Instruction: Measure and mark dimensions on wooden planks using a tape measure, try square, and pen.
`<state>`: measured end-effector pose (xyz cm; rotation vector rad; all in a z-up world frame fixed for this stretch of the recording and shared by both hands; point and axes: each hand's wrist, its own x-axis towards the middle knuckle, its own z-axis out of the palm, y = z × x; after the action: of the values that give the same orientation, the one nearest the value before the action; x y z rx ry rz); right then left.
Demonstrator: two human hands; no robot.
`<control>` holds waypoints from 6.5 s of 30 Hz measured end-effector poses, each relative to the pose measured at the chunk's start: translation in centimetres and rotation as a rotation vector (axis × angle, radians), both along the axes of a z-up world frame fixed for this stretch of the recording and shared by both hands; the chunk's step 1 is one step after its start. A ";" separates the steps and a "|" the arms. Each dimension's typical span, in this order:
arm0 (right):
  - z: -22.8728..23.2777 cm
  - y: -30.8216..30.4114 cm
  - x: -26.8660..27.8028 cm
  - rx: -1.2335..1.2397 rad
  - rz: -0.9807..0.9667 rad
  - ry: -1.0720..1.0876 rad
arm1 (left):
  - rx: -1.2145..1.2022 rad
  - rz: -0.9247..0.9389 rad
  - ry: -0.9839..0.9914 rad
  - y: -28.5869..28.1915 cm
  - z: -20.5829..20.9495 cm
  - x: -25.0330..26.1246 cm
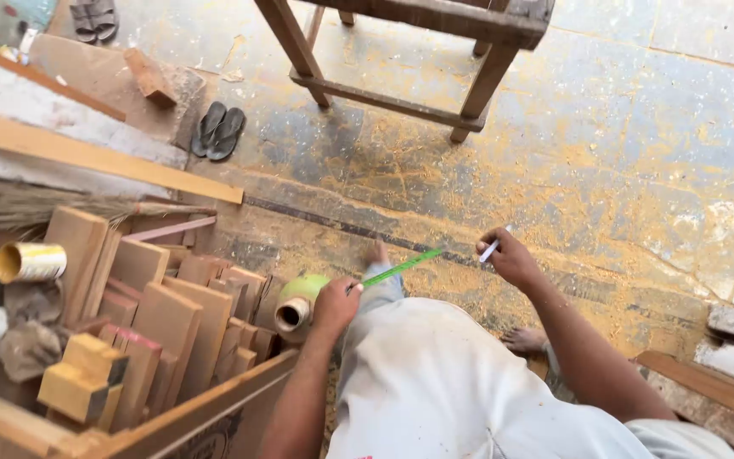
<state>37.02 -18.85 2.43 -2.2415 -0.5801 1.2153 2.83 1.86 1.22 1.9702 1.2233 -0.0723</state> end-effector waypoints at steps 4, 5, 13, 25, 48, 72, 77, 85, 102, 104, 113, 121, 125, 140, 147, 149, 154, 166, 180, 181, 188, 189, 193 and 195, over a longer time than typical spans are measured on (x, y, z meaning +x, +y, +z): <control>1.9 7.8 5.1 0.363 -0.249 0.237 | 0.068 -0.197 -0.025 7.9 2.4 10.4; 1.5 9.1 6.6 0.358 -0.231 0.254 | 0.067 -0.177 -0.010 10.1 2.0 12.9; 6.2 16.6 17.7 0.371 -0.255 -0.223 | 0.099 -0.538 0.038 26.3 7.8 34.7; 9.7 23.4 37.5 0.348 -0.239 -0.569 | 0.108 -0.668 -0.096 35.5 10.7 57.4; 6.6 53.7 32.0 0.549 0.047 -0.650 | 0.079 -0.453 0.001 66.0 11.8 44.9; 7.3 93.6 20.2 0.275 0.004 -0.624 | 0.193 -0.491 0.050 102.0 10.3 39.1; 7.0 94.3 19.5 0.173 -0.018 -0.631 | 0.092 -0.569 0.043 102.7 9.2 39.0; 6.0 93.8 19.6 0.159 0.016 -0.595 | 0.048 -0.535 0.177 102.0 9.8 39.7; 5.4 92.2 19.0 0.428 -0.087 -0.724 | 0.178 -0.536 0.190 101.6 10.0 40.2; 6.8 91.7 18.5 0.535 -0.231 -0.685 | 0.179 -0.544 0.181 101.6 10.0 40.2; 6.8 88.3 17.3 0.713 -0.486 -0.180 | 0.170 -0.574 0.240 101.2 9.9 40.2; 7.8 90.8 17.1 0.510 -0.284 -0.504 | 0.164 -0.527 0.263 101.2 11.0 40.2; 6.8 90.7 17.4 0.532 -0.311 -0.494 | 0.186 -0.535 0.254 101.2 10.5 40.1; 7.6 91.0 17.5 0.472 -0.247 -0.506 | 0.155 -0.528 0.259 101.2 10.9 40.2; 5.8 90.2 17.5 0.581 -0.307 -0.437 | 0.160 -0.516 0.264 101.2 10.8 40.2; 4.9 89.8 17.5 0.682 -0.354 -0.346 | 0.161 -0.519 0.269 101.3 10.6 40.2; 7.3 92.1 17.4 0.458 -0.333 -0.482 | 0.194 -0.535 0.252 101.2 10.5 40.0; 9.5 95.5 17.5 0.110 0.136 -0.911 | 0.224 -0.551 0.200 101.2 10.1 39.8; 8.9 95.4 17.5 0.133 0.100 -0.866 | 0.239 -0.542 0.194 101.2 9.4 39.7; 8.9 95.4 17.5 0.127 0.095 -0.865 | 0.249 -0.549 0.195 101.1 9.3 39.7; 8.9 95.3 17.6 0.133 0.091 -0.851 | 0.284 -0.569 0.151 101.3 9.2 39.7; 8.8 95.2 17.7 0.129 0.103 -0.864 | 0.269 -0.570 0.163 101.3 9.3 39.7; 8.7 95.0 17.8 0.148 0.084 -0.853 | 0.223 -0.557 0.161 101.3 9.5 39.5; 8.9 95.0 17.8 0.150 0.092 -0.863 | 0.216 -0.556 0.159 101.3 9.7 39.4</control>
<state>54.87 76.14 11.32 -2.5561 -1.0469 0.1586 42.26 103.14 10.89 2.4864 0.7670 -0.3967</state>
